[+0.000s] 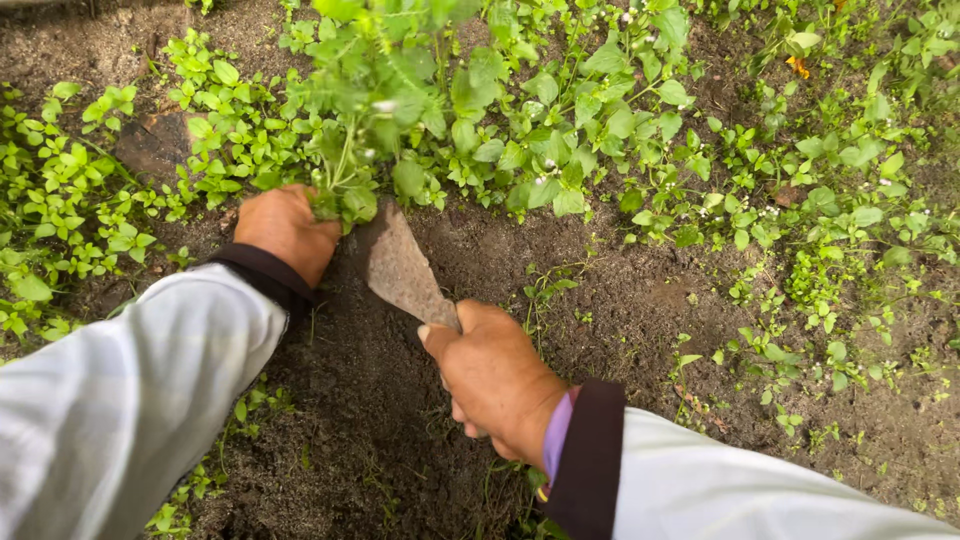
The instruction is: The person uses a small hand hoe to loosen soil and pull weeds from a garden bed. They repeatedly scrape the soil, grasp clumps of weeds, and remove them by hand, placing the cleared plants aside.
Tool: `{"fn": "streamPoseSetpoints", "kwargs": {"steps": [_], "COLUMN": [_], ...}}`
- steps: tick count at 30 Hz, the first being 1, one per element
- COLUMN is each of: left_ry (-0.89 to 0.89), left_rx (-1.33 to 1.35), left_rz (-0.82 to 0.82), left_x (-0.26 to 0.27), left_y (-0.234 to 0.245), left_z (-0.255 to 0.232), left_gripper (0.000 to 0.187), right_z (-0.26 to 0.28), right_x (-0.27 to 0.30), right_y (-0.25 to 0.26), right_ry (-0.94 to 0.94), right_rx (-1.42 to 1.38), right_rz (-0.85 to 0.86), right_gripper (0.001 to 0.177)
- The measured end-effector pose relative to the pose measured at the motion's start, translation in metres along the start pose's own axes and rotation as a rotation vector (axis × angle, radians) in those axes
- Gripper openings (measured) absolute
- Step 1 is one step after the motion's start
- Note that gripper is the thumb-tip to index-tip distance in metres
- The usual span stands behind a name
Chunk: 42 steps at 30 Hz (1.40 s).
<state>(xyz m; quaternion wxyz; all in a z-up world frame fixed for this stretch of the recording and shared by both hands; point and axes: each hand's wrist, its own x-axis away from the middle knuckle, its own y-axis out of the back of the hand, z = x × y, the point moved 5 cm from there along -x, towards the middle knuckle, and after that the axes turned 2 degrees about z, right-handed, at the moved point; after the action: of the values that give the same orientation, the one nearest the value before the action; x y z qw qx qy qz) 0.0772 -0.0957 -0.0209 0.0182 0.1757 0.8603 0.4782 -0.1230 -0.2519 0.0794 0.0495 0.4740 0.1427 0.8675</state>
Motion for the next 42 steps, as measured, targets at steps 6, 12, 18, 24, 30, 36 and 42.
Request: {"fn": "streamPoseSetpoints", "kwargs": {"steps": [6,12,18,24,30,36,42], "left_ry": [-0.035,0.139,-0.080,-0.469,-0.242,-0.303,0.049], "left_rx": [0.644,0.415,-0.163,-0.120,-0.072,-0.010,0.181], "left_rz": [-0.046,0.104,0.237,-0.042,0.154,-0.101,0.040], "left_x": [0.018,0.003,-0.010,-0.001,-0.007,-0.012,0.007], "left_y": [0.011,0.017,-0.018,-0.023,-0.034,-0.027,-0.021], "left_z": [-0.003,-0.019,-0.058,-0.069,-0.054,-0.047,-0.018], "left_gripper": [0.024,0.030,0.064,0.045,0.027,0.033,0.032], "right_z": [-0.025,-0.041,-0.033,-0.024,-0.018,-0.011,-0.010], "right_x": [0.013,0.018,0.011,-0.001,-0.002,0.000,0.013], "right_y": [0.007,0.011,0.010,0.002,-0.002,0.004,0.008], "right_ry": [-0.023,-0.242,-0.242,-0.276,-0.257,-0.076,0.006], "right_rx": [-0.440,-0.620,-0.634,-0.596,-0.557,-0.315,-0.068], "right_rz": [0.044,0.051,0.104,0.081,0.065,-0.026,-0.027], "right_gripper": [0.021,0.019,0.021,0.024,0.024,0.022,0.026]}}
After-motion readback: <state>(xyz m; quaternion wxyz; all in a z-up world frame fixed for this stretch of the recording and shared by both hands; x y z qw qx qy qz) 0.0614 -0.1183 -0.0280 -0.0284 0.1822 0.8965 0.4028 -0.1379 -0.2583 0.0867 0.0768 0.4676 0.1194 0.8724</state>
